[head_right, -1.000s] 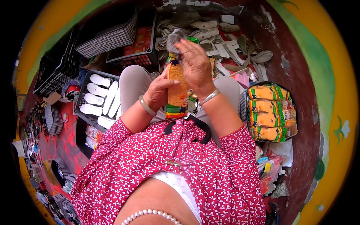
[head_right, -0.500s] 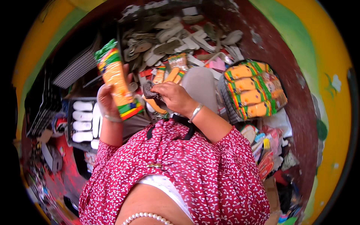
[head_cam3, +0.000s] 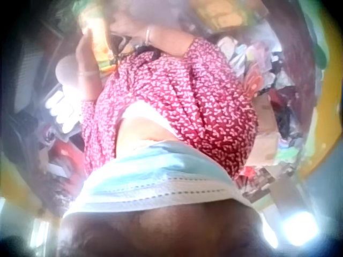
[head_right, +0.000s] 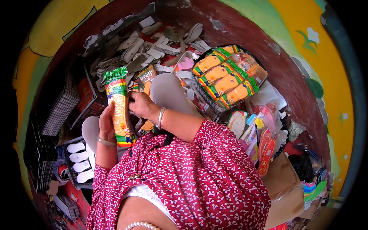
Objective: The person holds an orange insole and rubs it repeatedly with a grey cloth.
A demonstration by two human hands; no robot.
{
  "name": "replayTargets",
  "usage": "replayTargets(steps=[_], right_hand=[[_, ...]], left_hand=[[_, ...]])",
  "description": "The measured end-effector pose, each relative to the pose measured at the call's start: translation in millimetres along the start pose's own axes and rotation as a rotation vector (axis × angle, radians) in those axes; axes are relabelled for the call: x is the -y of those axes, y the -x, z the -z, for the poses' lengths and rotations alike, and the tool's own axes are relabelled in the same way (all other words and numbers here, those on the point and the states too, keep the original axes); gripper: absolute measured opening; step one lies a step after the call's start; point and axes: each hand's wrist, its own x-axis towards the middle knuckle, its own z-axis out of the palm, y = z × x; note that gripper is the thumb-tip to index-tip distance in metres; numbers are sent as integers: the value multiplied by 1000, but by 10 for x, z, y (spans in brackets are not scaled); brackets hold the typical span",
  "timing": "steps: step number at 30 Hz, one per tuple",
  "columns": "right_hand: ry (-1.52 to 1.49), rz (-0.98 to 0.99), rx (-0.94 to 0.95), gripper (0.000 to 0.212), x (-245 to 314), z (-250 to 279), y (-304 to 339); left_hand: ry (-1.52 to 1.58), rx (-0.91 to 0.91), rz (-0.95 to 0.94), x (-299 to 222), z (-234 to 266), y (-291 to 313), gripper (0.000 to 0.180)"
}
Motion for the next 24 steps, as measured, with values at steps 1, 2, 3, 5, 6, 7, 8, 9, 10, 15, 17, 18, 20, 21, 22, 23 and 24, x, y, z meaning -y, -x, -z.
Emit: replayTargets(steps=[1,2,3,5,6,7,8,9,10,15,17,18,20,21,22,23,24], right_hand=[[120,7,32,24,12,51,-24],[306,-55,92,26,44,166,-33],[488,-121,161,28,243,252,-25],[728,263,-116,27,442,356,20],[841,457,-262,26,541,391,29],[872,539,-207,29,653,409,40],[901,621,-150,32,763,415,52],[926,705,-91,36,832,410,67],[922,653,61,39,849,395,87],[1206,256,342,37,789,336,250],[1289,168,363,31,759,358,269],[1217,169,324,18,743,432,276],[1186,83,261,14,716,654,262],[1171,40,231,13,733,806,251],[1131,16,144,12,773,985,243],[1094,-11,57,12,842,1221,254],[963,19,-31,13,812,1523,257]], left_hand=[[-8,-10,4,-18,9,-25,39],[-27,-45,-9,-34,-9,-62,39],[-44,-87,-27,-54,-9,-78,39],[-171,-59,-5,-85,-52,-88,38],[-292,-21,-6,-134,-153,-65,38],[-407,16,-8,-162,-239,-45,37],[-556,17,42,-180,-319,-61,35],[-785,47,67,-217,-390,-71,31],[-1149,131,-19,-207,-296,-160,28],[-1874,495,-402,-61,-598,-276,24],[-1794,527,-513,-25,-642,-285,25],[-1744,549,-562,9,-706,-286,25],[-1827,373,-524,-131,-877,-279,28],[-1806,261,-547,-236,-863,-323,28],[-1717,163,-559,-397,-834,-342,25],[-1620,70,-570,-561,-818,-359,23],[-1431,-12,-586,-676,-825,-327,22]])
